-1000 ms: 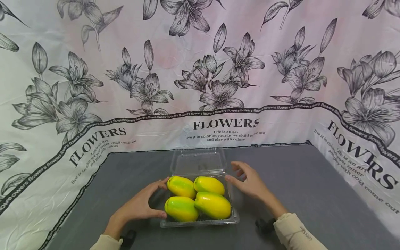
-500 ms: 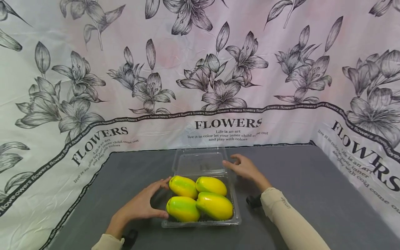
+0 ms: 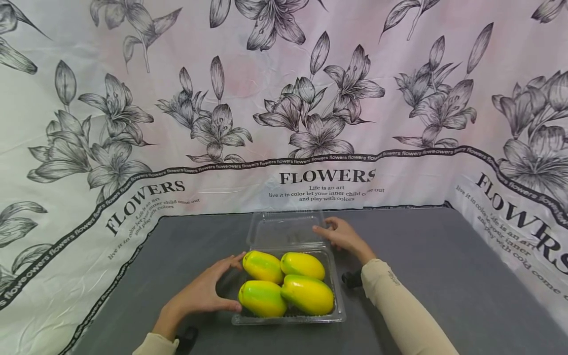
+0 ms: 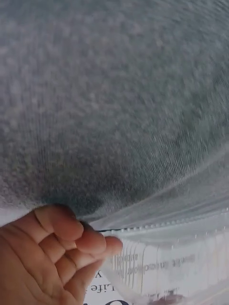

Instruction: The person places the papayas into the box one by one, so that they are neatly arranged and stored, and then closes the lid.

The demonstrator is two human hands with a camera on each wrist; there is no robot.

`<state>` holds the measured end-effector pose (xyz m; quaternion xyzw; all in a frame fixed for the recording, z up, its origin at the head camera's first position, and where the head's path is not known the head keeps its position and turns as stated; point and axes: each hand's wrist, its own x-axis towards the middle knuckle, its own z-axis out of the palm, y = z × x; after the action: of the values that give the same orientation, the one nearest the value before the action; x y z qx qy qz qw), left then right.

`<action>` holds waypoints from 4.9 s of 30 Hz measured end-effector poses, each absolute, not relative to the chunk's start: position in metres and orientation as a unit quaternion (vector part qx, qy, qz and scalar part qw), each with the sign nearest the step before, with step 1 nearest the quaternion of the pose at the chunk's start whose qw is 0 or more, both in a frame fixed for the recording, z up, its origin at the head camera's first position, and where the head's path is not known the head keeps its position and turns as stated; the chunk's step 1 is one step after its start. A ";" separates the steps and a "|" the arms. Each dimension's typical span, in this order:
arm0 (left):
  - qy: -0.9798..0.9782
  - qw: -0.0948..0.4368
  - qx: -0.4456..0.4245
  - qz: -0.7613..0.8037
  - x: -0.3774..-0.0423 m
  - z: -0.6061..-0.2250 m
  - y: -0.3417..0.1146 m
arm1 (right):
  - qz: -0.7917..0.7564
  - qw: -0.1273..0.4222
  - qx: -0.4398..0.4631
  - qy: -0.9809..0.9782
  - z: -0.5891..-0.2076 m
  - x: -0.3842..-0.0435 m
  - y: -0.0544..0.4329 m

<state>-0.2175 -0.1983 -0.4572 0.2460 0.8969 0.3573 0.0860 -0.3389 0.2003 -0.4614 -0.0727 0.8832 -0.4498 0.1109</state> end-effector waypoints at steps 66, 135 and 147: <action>0.911 0.078 0.227 0.337 -0.218 -0.461 -0.196 | -0.461 -0.239 -0.296 0.801 -0.461 -0.230 0.220; 0.893 0.137 0.217 0.370 -0.214 -0.443 -0.198 | -0.507 0.046 -0.329 0.795 -0.464 -0.199 0.238; 0.880 0.158 0.239 0.378 -0.217 -0.446 -0.198 | -0.538 0.127 -0.347 0.757 -0.461 -0.190 0.236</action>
<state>-0.2165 -0.1983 -0.4463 0.2392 0.8805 0.3777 0.1577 -0.1905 0.2361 -0.4614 -0.3473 0.7574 -0.5381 0.1271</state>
